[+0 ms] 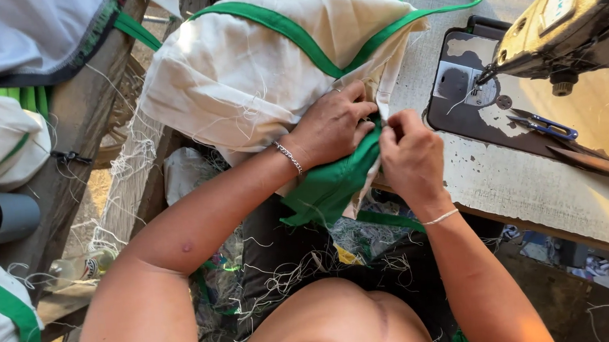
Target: Attaching green fabric straps to a white canvas bag using an industrial sewing machine and trimming threads.
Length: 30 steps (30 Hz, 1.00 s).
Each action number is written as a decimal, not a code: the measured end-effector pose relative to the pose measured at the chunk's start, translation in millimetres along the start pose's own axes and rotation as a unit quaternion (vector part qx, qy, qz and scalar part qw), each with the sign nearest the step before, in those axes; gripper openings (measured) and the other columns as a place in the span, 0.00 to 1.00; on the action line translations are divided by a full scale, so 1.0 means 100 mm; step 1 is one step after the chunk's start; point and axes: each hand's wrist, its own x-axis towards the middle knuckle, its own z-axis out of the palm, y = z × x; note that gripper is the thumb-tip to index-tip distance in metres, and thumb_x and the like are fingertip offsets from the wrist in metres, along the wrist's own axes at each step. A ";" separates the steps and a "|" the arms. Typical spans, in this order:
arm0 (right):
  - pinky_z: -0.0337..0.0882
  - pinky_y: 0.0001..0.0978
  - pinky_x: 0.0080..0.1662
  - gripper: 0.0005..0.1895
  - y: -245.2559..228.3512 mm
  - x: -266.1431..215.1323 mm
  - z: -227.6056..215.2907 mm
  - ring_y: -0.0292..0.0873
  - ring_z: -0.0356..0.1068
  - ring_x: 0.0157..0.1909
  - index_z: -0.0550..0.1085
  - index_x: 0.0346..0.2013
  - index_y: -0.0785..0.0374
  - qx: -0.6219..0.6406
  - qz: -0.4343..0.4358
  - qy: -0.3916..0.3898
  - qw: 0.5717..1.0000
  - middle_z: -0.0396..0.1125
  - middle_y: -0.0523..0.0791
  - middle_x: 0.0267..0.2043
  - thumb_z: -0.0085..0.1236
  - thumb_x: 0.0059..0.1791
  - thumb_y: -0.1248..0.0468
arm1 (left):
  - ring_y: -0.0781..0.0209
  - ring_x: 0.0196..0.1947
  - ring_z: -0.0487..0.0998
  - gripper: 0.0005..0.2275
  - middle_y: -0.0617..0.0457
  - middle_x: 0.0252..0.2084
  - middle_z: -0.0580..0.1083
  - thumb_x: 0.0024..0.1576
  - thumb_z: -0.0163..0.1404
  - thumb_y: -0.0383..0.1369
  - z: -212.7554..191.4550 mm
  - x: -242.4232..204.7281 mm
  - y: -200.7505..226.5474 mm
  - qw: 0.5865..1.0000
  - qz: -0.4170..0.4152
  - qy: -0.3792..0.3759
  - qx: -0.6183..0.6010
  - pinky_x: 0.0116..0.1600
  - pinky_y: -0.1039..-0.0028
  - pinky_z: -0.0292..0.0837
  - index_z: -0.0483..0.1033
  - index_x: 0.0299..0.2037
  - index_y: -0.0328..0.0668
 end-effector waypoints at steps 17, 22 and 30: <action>0.68 0.34 0.34 0.13 0.10 -0.32 -0.07 0.34 0.64 0.30 0.78 0.53 0.66 0.163 0.010 0.120 0.979 0.69 0.45 0.28 0.56 0.54 0.70 | 0.49 0.32 0.79 0.06 0.59 0.33 0.68 0.53 0.56 0.43 0.15 0.04 0.35 0.993 -0.082 0.066 0.058 0.36 0.62 0.76 0.72 0.28 0.60; 0.69 0.37 0.32 0.14 0.07 -0.33 -0.10 0.41 0.68 0.28 0.78 0.53 0.67 0.136 -0.002 0.093 0.986 0.71 0.49 0.29 0.58 0.53 0.70 | 0.44 0.32 0.79 0.06 0.55 0.40 0.70 0.51 0.58 0.39 0.15 -0.05 0.29 0.999 -0.032 0.003 0.043 0.38 0.59 0.77 0.80 0.37 0.55; 0.72 0.43 0.30 0.15 0.04 -0.31 -0.09 0.53 0.74 0.30 0.78 0.54 0.69 -0.009 -0.103 0.076 0.992 0.71 0.50 0.31 0.57 0.52 0.70 | 0.39 0.36 0.79 0.10 0.53 0.42 0.70 0.52 0.60 0.38 0.28 -0.11 0.19 0.998 -0.041 0.037 0.008 0.40 0.57 0.77 0.81 0.44 0.54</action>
